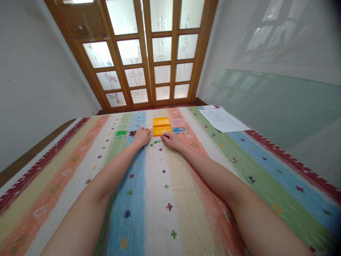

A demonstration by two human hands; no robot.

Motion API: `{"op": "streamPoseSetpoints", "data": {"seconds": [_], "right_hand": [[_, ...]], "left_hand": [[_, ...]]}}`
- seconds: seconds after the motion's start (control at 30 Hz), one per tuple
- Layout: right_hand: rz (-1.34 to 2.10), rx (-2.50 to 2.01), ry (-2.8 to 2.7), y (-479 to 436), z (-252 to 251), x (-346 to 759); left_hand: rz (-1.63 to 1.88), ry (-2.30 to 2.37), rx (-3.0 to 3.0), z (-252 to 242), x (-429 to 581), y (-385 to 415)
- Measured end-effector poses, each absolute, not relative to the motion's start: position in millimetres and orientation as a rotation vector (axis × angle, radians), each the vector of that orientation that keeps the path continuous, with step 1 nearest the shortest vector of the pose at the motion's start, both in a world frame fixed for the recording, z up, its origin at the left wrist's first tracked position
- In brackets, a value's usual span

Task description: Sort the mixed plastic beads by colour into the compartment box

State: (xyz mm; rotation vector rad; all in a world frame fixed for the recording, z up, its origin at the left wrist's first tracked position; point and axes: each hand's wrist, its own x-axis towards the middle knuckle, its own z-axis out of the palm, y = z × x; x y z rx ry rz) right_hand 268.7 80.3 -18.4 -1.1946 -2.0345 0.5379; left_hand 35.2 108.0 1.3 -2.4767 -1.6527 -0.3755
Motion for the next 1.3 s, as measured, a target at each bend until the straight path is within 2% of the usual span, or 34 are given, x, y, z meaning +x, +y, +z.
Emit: {"op": "streamPoseSetpoints", "data": {"seconds": [0.57, 0.87, 1.13, 1.3], "right_hand": [[0.539, -1.167, -2.031, 83.1, -21.8, 268.7], [0.528, -1.165, -2.034, 77.7, -16.0, 269.3], [0.533, -1.196, -2.034, 83.5, -22.2, 268.8], [0.559, -1.193, -2.034, 84.6, -22.3, 269.3]], "left_hand": [[-0.287, -1.7, -2.502, -3.3, 30.1, 113.7], [-0.386, -1.734, -2.48, -7.3, 31.2, 110.6], [-0.701, -1.762, -2.483, -0.1, 19.2, 109.4], [-1.091, -1.821, -2.476, 0.0, -19.4, 98.2]]}}
